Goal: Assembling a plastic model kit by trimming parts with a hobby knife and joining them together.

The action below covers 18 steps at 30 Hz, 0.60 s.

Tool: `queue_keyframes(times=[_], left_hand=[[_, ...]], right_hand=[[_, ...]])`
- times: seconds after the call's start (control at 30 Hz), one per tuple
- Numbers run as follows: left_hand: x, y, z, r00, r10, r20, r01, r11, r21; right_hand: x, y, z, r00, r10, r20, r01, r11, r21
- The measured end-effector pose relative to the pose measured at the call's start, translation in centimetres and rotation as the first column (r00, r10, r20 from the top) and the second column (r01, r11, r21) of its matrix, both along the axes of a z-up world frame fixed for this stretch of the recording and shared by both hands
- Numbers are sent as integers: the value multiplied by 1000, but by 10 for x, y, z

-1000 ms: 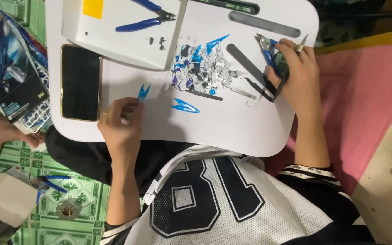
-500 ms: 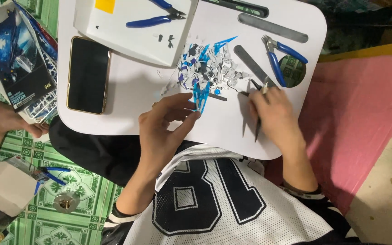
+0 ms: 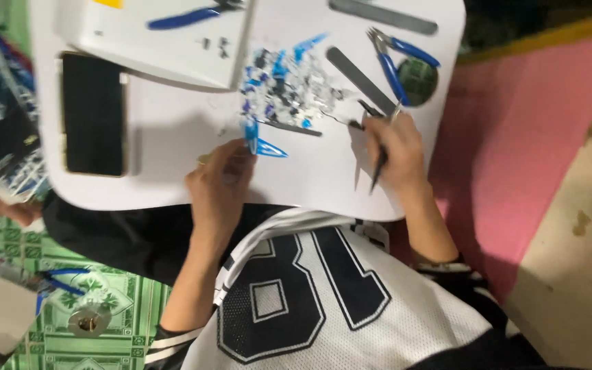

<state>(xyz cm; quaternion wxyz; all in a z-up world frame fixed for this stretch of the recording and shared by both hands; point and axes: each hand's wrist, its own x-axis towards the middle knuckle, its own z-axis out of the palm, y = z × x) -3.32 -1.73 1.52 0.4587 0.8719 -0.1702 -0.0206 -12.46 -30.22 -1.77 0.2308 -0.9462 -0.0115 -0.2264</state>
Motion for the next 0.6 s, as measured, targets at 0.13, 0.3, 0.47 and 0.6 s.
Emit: queue_keyframes(times=[0.13,0.3,0.47,0.6], left_hand=[[4,14,-9,988,-21,155,4,994,112],[23,8,8,864,-255,434,133,947,292],[21,-10,-8,866,-323,381,137,887,440],[20,-27,-8,865,-343,366,146,870,471]], right_hand=[[-11,-24,5,993,-114,36,96,939,330],[-11,-12,60,976,-59,-208,42,995,-86],[-26,-21,44,942,-62,-329,-34,960,-278],[-24,-20,46,947,-59,-316,-56,938,-341]])
